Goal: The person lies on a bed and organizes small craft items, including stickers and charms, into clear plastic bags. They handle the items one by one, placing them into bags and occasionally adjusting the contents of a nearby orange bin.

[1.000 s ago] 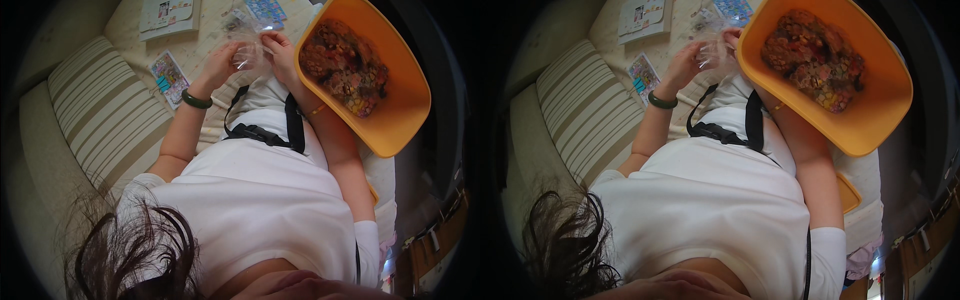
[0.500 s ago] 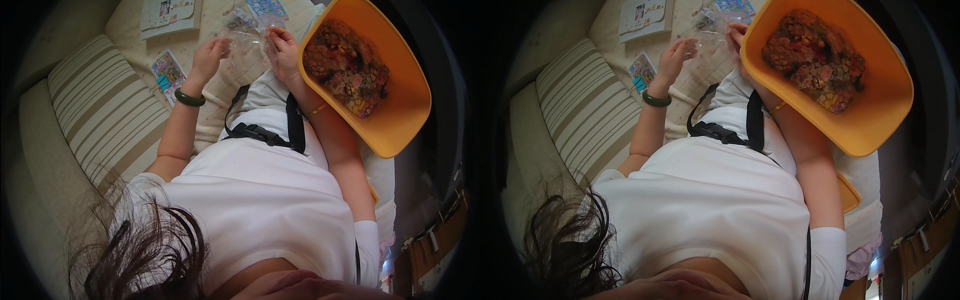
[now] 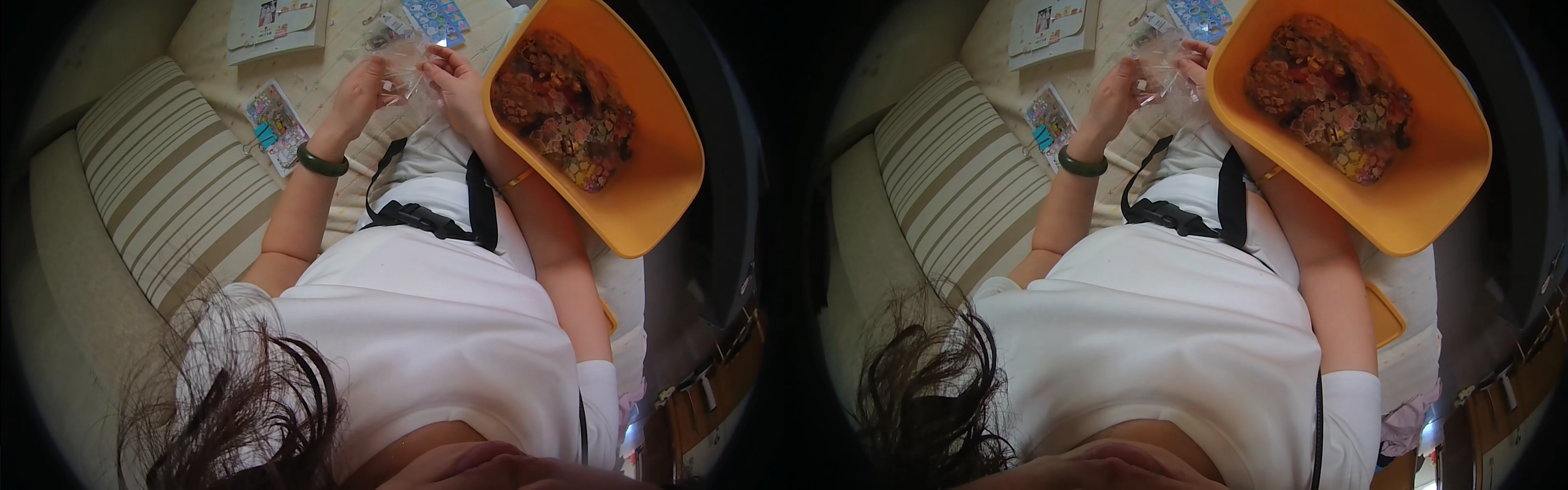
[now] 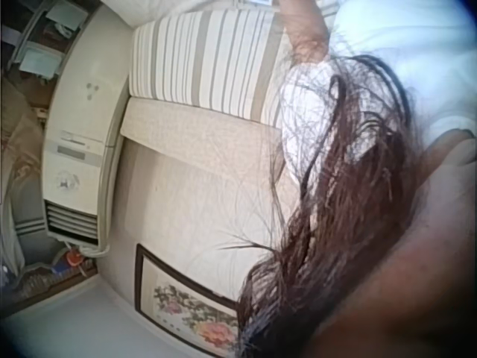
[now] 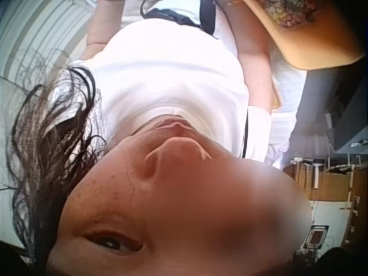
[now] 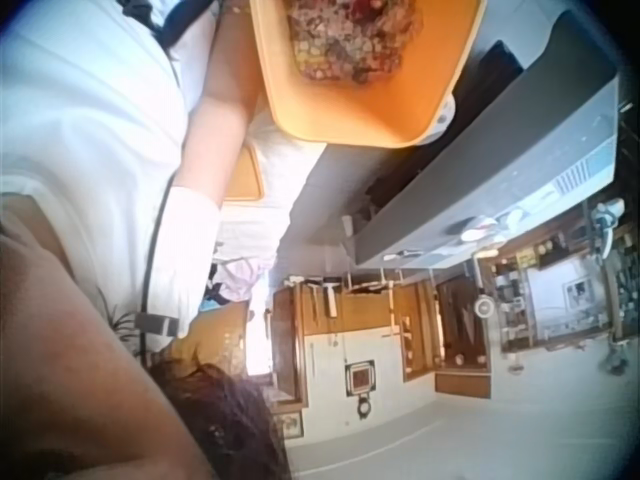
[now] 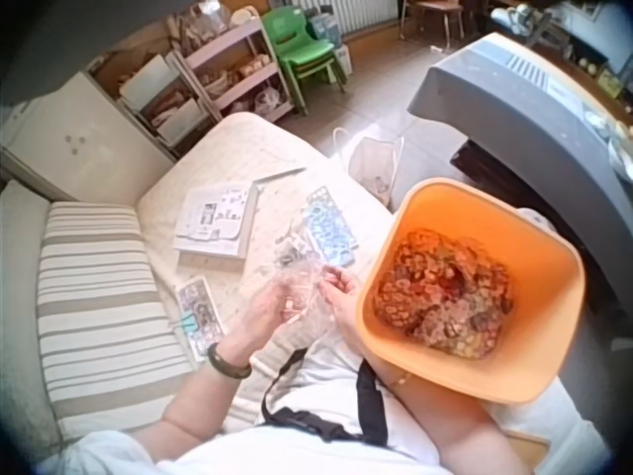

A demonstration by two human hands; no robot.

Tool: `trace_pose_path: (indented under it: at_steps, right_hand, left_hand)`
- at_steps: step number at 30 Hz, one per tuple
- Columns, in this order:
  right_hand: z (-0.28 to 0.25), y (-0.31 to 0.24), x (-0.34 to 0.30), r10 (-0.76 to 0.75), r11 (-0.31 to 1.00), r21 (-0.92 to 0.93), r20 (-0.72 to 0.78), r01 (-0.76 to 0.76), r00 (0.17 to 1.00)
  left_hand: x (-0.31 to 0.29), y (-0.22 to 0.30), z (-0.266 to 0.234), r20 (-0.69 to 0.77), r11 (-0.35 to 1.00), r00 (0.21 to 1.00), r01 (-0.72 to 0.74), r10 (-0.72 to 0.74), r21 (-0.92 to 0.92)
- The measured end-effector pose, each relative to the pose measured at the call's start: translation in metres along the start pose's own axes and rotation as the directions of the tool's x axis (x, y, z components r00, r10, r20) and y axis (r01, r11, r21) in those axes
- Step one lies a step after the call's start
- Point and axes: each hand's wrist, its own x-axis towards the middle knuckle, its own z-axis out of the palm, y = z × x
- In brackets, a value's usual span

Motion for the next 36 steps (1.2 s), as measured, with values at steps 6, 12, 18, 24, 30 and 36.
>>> trace_pose_path:
  at_steps: [6, 12, 18, 24, 30, 36]
  right_hand:
    - [0.000, -0.001, -0.002, 0.029, 0.998, -0.064, 0.083, -0.023, 0.996]
    - [0.001, 0.003, 0.002, -0.076, 0.989, -0.122, 0.085, 0.086, 0.993]
    - [-0.004, 0.003, 0.002, 0.081, 0.978, -0.209, 0.306, -0.016, 0.948]
    - [-0.008, 0.004, 0.003, 0.073, 0.997, -0.013, 0.052, -0.073, 0.996]
    - [-0.010, 0.005, 0.005, 0.169, 0.935, 0.298, 0.093, -0.190, 0.981]
    - [-0.012, 0.005, 0.003, 0.176, 0.939, 0.282, 0.102, -0.198, 0.979]
  left_hand:
    - [0.008, -0.026, 0.025, -0.089, 0.981, 0.986, -0.126, 0.140, 0.148]
    - [0.012, -0.021, 0.040, -0.187, 0.960, 0.958, -0.246, 0.219, -0.135]
    - [0.013, -0.036, 0.028, -0.162, 0.925, 0.915, -0.343, 0.368, 0.164]
    - [0.044, 0.004, 0.004, -0.246, 0.940, 0.916, -0.269, 0.317, 0.211]
    - [0.106, 0.060, -0.001, -0.187, 0.188, 0.909, 0.124, 0.373, 0.974]
    - [0.136, 0.046, -0.056, -0.275, 0.708, 0.929, 0.020, 0.248, 0.706]
